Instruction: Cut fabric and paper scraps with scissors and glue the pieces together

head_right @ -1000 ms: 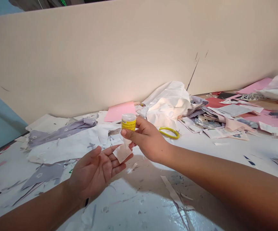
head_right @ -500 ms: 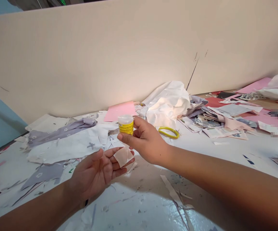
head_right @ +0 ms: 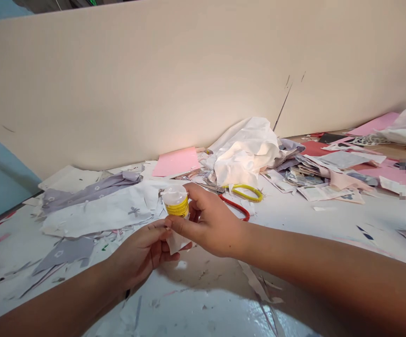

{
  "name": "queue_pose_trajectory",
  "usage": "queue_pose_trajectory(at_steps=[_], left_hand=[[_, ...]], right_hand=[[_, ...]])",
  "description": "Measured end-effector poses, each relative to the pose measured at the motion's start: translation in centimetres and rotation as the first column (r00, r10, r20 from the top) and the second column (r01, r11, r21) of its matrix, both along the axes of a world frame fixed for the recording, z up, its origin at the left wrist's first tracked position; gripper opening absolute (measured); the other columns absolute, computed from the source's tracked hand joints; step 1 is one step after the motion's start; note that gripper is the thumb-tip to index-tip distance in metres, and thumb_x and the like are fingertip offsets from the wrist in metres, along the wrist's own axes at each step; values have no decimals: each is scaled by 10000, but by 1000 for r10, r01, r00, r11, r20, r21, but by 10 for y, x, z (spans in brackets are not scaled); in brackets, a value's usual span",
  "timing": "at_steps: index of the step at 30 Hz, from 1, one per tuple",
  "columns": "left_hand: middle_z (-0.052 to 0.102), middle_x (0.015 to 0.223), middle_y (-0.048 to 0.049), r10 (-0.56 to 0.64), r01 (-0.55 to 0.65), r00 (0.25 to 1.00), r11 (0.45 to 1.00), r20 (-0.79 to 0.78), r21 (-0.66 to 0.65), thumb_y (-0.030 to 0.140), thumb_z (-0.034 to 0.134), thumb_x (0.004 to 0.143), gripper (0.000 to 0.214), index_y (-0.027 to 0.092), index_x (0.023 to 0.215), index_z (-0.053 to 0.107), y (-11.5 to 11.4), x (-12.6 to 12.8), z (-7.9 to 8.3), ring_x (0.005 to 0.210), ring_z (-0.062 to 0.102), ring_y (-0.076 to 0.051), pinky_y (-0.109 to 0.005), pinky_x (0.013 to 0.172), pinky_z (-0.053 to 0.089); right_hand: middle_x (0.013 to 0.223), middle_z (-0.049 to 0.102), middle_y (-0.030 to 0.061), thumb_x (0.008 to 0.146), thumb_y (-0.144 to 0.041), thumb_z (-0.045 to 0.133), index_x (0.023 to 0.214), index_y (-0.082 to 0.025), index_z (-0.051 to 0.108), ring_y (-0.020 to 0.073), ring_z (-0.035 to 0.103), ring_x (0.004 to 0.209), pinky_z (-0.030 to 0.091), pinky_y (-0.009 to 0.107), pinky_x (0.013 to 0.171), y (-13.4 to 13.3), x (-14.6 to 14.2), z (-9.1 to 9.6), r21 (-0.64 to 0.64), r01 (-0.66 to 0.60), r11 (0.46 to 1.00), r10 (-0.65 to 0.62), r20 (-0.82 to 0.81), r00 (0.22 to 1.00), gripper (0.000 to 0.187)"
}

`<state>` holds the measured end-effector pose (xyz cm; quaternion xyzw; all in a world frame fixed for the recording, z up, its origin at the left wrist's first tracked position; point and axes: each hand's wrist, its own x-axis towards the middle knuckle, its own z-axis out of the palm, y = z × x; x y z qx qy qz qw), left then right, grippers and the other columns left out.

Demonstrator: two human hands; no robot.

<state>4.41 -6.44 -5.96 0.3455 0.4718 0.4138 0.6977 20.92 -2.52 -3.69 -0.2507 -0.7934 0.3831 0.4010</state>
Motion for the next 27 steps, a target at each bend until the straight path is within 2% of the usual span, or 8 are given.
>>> queue_pose_trajectory(at_steps=[6,13,15,18,21,24,27], left_hand=[[666,780,-53,29,-30,999,999,-18,-36,112,495,724,166,151,883,524,0,1,3,756,666,-207,-241,569,460],[669,723,-68,-30,30,999,1000,-11,7,119,478,687,141,150,818,522,0,-2,0,693,659,-189,-232,545,442],[672,727,-77,-50,50,999,999,-13,9,124,472,688,125,151,801,520,0,-2,-1,683,659,-189,-221,533,430],[677,736,-85,-36,36,999,999,22,1,124,470,700,91,151,768,523,0,-3,1,710,662,-196,-221,543,435],[683,814,-122,18,-16,995,1000,99,-15,164,444,753,133,127,822,552,1,-2,3,779,662,-224,-262,602,467],[681,834,-145,103,-99,982,995,158,-33,204,410,797,199,109,903,549,3,-3,4,842,652,-268,-339,694,485],[685,808,-133,164,-158,970,986,179,-49,203,411,802,191,115,921,533,4,-3,4,887,640,-286,-398,784,469]], right_hand=[[732,506,-7,752,-247,579,774,-183,494,116,500,639,426,258,598,1,1,1,188,7,982,-17,49,999,109],[726,517,-13,744,-242,599,763,-191,499,105,493,642,407,229,568,1,3,5,334,55,941,-75,49,996,114],[767,537,-7,749,-223,599,794,-200,504,110,505,684,420,231,600,2,4,5,392,67,917,-85,28,996,107],[907,560,24,752,-241,607,904,-216,516,144,523,830,446,253,674,8,4,4,444,151,883,-160,-18,987,179],[1040,524,47,762,-282,594,1027,-239,504,167,514,916,475,271,687,22,6,4,369,288,884,-269,-105,958,283],[1023,503,38,773,-373,561,1066,-263,500,149,544,817,506,279,626,44,13,9,131,396,909,-374,-167,912,319],[935,480,22,724,-446,592,904,-232,557,128,566,701,514,265,548,67,27,18,-33,453,891,-453,-145,880,281]])
